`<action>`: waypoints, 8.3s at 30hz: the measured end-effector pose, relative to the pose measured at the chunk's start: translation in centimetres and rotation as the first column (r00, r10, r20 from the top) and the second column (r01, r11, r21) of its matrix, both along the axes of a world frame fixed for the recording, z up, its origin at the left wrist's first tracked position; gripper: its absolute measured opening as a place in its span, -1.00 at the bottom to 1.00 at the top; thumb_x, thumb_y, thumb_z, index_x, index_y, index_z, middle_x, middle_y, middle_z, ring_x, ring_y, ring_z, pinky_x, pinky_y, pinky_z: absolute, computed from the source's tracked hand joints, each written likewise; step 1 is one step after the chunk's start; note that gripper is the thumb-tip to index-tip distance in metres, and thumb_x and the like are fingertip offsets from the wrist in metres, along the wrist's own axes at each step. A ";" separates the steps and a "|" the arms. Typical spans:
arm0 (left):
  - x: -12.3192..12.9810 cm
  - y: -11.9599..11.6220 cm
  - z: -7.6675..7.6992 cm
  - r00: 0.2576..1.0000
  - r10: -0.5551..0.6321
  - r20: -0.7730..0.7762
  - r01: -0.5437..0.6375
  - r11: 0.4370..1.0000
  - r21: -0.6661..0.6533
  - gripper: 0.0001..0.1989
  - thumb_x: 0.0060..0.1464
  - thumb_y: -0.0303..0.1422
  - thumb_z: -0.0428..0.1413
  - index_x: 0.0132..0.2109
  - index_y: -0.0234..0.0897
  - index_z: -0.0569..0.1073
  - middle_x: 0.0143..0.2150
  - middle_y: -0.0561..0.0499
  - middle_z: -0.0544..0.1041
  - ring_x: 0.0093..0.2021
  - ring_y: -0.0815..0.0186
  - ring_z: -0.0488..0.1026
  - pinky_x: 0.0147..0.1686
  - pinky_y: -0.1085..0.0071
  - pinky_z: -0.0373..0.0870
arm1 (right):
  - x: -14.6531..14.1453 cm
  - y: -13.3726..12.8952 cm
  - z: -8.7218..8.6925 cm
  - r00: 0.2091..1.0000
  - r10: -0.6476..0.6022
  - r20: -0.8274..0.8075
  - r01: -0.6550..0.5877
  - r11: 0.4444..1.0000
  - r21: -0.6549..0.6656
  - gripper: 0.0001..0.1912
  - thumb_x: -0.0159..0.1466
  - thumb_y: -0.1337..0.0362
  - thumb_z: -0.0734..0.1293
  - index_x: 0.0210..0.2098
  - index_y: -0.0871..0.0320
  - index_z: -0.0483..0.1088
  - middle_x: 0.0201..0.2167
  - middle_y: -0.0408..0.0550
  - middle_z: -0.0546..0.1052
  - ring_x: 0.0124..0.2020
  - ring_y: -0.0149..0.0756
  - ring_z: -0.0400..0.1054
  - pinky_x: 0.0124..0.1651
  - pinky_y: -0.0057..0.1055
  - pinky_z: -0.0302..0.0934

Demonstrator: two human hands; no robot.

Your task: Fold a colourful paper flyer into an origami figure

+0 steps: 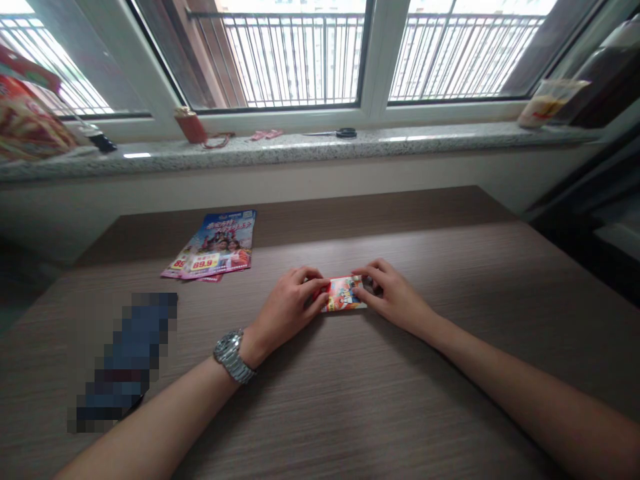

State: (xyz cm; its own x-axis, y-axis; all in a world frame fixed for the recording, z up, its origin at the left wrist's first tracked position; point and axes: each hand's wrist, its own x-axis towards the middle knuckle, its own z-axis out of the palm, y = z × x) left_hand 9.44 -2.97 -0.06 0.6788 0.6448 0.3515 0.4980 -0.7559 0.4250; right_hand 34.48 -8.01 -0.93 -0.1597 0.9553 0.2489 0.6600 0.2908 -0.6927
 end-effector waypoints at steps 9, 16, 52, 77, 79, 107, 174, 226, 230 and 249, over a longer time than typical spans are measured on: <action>0.0 -0.2 0.2 0.993 0.096 -0.062 -0.095 0.995 0.026 -0.72 0.29 -0.27 0.17 0.10 -0.15 0.54 0.04 -0.10 0.50 0.02 0.11 0.42 0.06 0.09 0.37 | 0.0 -0.1 -0.2 0.998 0.001 0.057 0.001 1.000 -0.020 -0.70 0.32 0.25 0.41 0.04 0.05 0.46 -0.05 -0.01 0.36 -0.17 -0.26 0.38 -0.05 -0.27 0.34; 0.0 -0.2 0.1 0.992 0.096 -0.079 -0.094 0.995 0.032 -0.73 0.29 -0.26 0.17 0.10 -0.11 0.54 0.03 -0.08 0.49 0.00 0.12 0.42 0.00 0.14 0.35 | -0.1 -0.1 0.1 0.997 -0.005 0.073 0.007 0.999 -0.035 -0.74 0.31 0.27 0.42 -0.01 0.07 0.43 -0.06 -0.02 0.36 -0.19 -0.26 0.39 -0.09 -0.29 0.34; -0.1 0.1 -0.1 0.993 0.093 -0.066 -0.093 0.996 0.008 -0.71 0.25 -0.25 0.19 0.11 -0.08 0.54 0.03 -0.07 0.48 0.02 0.13 0.42 0.04 0.15 0.33 | 0.0 -0.1 0.1 0.994 0.026 0.103 -0.024 0.999 -0.022 -0.75 0.33 0.26 0.39 0.00 0.07 0.40 -0.06 -0.01 0.35 -0.17 -0.24 0.39 -0.09 -0.28 0.34; -0.1 0.1 -0.1 0.994 0.081 -0.070 -0.081 0.997 0.001 -0.71 0.30 -0.24 0.14 0.13 -0.13 0.52 0.04 -0.09 0.47 0.01 0.12 0.41 0.03 0.14 0.33 | 0.1 0.0 -0.2 0.995 0.036 0.096 -0.034 0.999 -0.018 -0.75 0.34 0.28 0.38 0.01 0.06 0.37 -0.03 0.01 0.35 -0.08 -0.18 0.39 0.00 -0.21 0.33; -0.1 0.1 0.0 0.995 0.080 -0.061 -0.080 0.997 -0.001 -0.71 0.31 -0.26 0.13 0.13 -0.13 0.51 0.05 -0.10 0.47 0.02 0.13 0.41 0.03 0.14 0.33 | 0.1 0.0 -0.3 0.995 0.037 0.088 -0.036 0.999 -0.013 -0.74 0.34 0.28 0.39 0.01 0.07 0.37 -0.03 0.00 0.35 -0.08 -0.18 0.38 0.01 -0.22 0.32; 0.0 -0.2 0.5 0.999 0.022 0.035 -0.017 0.992 -0.126 -0.73 0.38 -0.25 0.03 0.12 -0.20 0.46 0.06 -0.10 0.51 0.07 0.14 0.41 0.11 0.13 0.32 | 0.0 -0.2 0.1 0.993 0.099 -0.071 -0.094 0.993 0.070 -0.81 0.32 0.35 0.41 -0.07 0.09 0.43 -0.17 -0.05 0.45 -0.17 -0.24 0.35 -0.12 -0.30 0.27; 0.3 -0.4 -0.3 0.915 0.178 0.361 0.069 0.815 -0.575 -0.73 0.25 -0.23 0.21 0.04 -0.23 0.56 -0.04 -0.08 0.64 -0.08 0.24 0.60 -0.09 0.34 0.57 | -0.7 -0.5 -0.1 0.873 -0.086 -0.480 -0.001 0.984 -0.179 -0.78 0.28 0.12 0.44 -0.14 0.08 0.49 -0.25 -0.07 0.64 -0.24 -0.26 0.54 -0.12 -0.27 0.45; 1.0 -0.6 -0.8 0.988 0.131 0.081 -0.119 0.983 -0.141 -0.80 0.27 -0.38 0.21 0.02 -0.17 0.58 -0.04 -0.06 0.48 0.00 0.16 0.41 0.06 0.18 0.35 | -1.2 -0.4 0.3 0.996 -0.037 -0.079 0.039 0.999 0.017 -0.89 0.30 0.45 0.40 -0.24 0.12 0.48 -0.29 -0.09 0.54 -0.29 -0.28 0.38 -0.20 -0.35 0.24; 0.9 -0.5 -0.7 0.988 0.125 0.086 -0.110 0.982 -0.154 -0.80 0.27 -0.37 0.21 0.02 -0.15 0.58 -0.04 -0.05 0.48 0.00 0.16 0.41 0.06 0.18 0.36 | -1.1 -0.3 0.2 0.998 -0.047 -0.039 0.048 0.998 0.035 -0.90 0.30 0.44 0.40 -0.23 0.11 0.49 -0.26 -0.06 0.52 -0.22 -0.23 0.39 -0.15 -0.31 0.25; 0.9 -0.6 -0.5 0.988 0.115 0.102 -0.099 0.984 -0.149 -0.84 0.29 -0.37 0.18 -0.01 -0.16 0.57 -0.05 -0.05 0.48 -0.01 0.19 0.41 0.06 0.21 0.36 | -1.0 -0.3 0.0 0.999 -0.044 -0.026 0.044 0.999 0.031 -0.91 0.34 0.37 0.38 -0.17 0.11 0.52 -0.21 -0.02 0.49 -0.15 -0.20 0.40 -0.08 -0.26 0.29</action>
State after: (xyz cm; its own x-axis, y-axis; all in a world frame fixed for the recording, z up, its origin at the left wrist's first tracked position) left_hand 10.32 -3.58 -0.55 0.5656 0.7604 0.3193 0.5167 -0.6284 0.5814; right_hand 33.53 -8.28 -0.93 -0.1111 0.9530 0.2820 0.6553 0.2836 -0.7001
